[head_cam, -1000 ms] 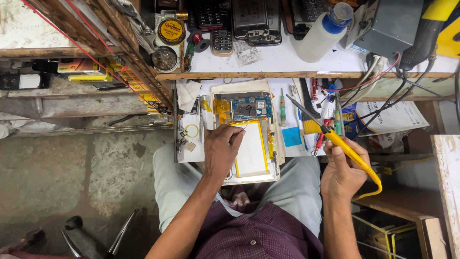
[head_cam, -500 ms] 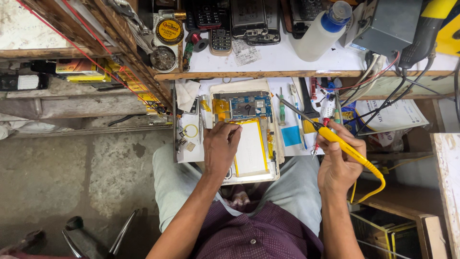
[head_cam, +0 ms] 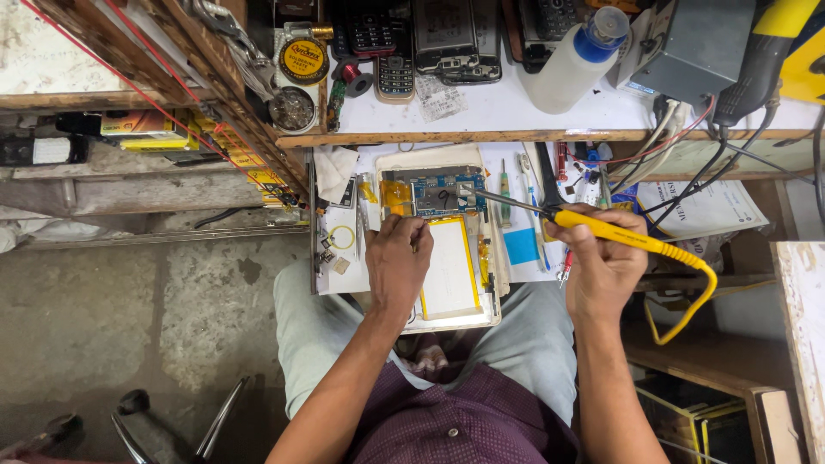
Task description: The person works on a disassembled tablet at a cluttered repair bench, first manipulating a small wire near the exposed battery and motherboard, then using a soldering iron on the board. They lift and reposition the tablet, turn it over to reveal a badly cracked screen, and hold and rotate the device while working around its edges.
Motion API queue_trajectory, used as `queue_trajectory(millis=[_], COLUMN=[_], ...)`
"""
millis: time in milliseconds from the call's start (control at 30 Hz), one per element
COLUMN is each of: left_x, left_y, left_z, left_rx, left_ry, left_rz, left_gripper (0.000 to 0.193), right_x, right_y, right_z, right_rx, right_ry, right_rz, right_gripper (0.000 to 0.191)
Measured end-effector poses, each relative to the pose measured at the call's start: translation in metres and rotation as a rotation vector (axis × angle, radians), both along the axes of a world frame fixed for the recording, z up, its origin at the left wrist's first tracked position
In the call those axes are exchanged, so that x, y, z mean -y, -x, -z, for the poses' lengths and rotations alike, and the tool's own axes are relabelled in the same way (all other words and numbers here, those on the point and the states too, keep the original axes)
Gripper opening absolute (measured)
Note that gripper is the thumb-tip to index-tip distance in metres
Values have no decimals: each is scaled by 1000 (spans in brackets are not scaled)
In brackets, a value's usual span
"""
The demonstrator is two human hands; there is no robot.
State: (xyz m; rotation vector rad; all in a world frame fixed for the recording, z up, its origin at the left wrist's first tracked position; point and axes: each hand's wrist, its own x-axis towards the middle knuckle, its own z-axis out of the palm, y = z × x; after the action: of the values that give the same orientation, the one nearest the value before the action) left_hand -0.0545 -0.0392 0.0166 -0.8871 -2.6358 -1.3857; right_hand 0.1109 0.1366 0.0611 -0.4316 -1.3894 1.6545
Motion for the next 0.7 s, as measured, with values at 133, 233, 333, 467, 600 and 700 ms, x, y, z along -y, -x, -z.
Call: queue_trajectory(millis=[133, 233, 333, 467, 600, 700], left_x=[-2, -2, -2, -4, -5, -6], left_y=[-1, -1, -2, -1, 1, 2], left_z=[-1, -1, 0, 2, 4, 4], left_rx=[35, 42, 43, 22, -10, -32], left_ry=[13, 7, 10, 18, 38, 31], left_rz=[-12, -19, -19, -9, -5, -5], left_gripper=[7, 6, 7, 7, 6, 7], right_x=[-3, -5, -6, -5, -5, -7], right_y=[9, 13, 16, 17, 16, 15], right_z=[-5, -9, -12, -13, -13, -13], right_rx=[28, 24, 15, 56, 91, 88], right_ry=[-62, -78, -57, -137, -184, -197], right_rz=[-30, -55, -80, -102, -91, -105], right_gripper=[28, 26, 27, 34, 33, 31])
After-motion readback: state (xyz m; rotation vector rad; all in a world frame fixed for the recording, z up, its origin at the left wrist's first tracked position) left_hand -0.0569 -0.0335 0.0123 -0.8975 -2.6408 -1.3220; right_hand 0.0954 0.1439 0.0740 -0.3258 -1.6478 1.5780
